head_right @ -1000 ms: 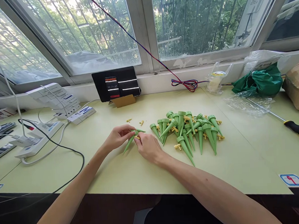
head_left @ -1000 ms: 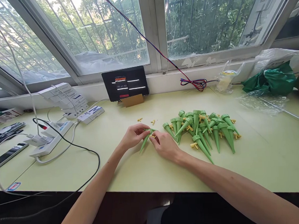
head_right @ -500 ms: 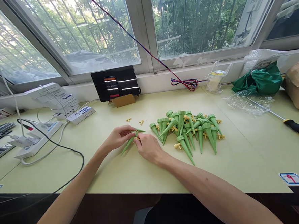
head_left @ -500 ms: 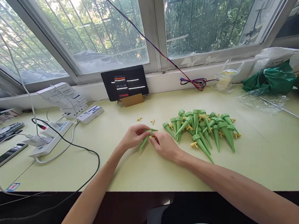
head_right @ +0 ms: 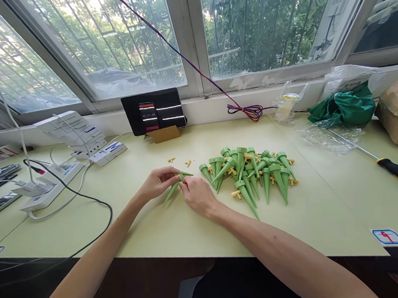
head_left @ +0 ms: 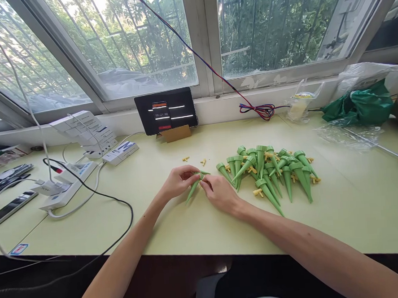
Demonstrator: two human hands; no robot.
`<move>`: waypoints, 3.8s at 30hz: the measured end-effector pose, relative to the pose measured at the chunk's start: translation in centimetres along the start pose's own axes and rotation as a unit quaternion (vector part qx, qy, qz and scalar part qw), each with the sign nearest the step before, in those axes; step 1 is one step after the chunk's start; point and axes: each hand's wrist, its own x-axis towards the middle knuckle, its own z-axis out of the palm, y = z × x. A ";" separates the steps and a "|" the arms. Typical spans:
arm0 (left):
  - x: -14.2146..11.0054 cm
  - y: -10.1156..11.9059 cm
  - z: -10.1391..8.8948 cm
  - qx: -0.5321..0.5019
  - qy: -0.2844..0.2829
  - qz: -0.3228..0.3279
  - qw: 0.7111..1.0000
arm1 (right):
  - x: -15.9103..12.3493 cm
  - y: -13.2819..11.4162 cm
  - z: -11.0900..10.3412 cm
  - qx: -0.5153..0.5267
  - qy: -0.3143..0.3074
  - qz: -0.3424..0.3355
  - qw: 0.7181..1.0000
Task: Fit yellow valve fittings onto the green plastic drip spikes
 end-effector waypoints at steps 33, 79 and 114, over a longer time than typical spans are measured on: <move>0.0 0.5 0.1 0.004 0.005 0.019 1.000 | 0.0 -0.3 -0.2 -0.026 -0.010 0.012 1.000; 0.0 0.3 0.0 0.005 0.005 0.029 1.000 | 0.0 -0.3 -0.3 -0.022 -0.019 0.011 1.000; 0.0 -0.1 0.3 0.037 0.018 0.026 0.999 | 0.0 0.1 0.1 -0.022 -0.004 -0.001 1.000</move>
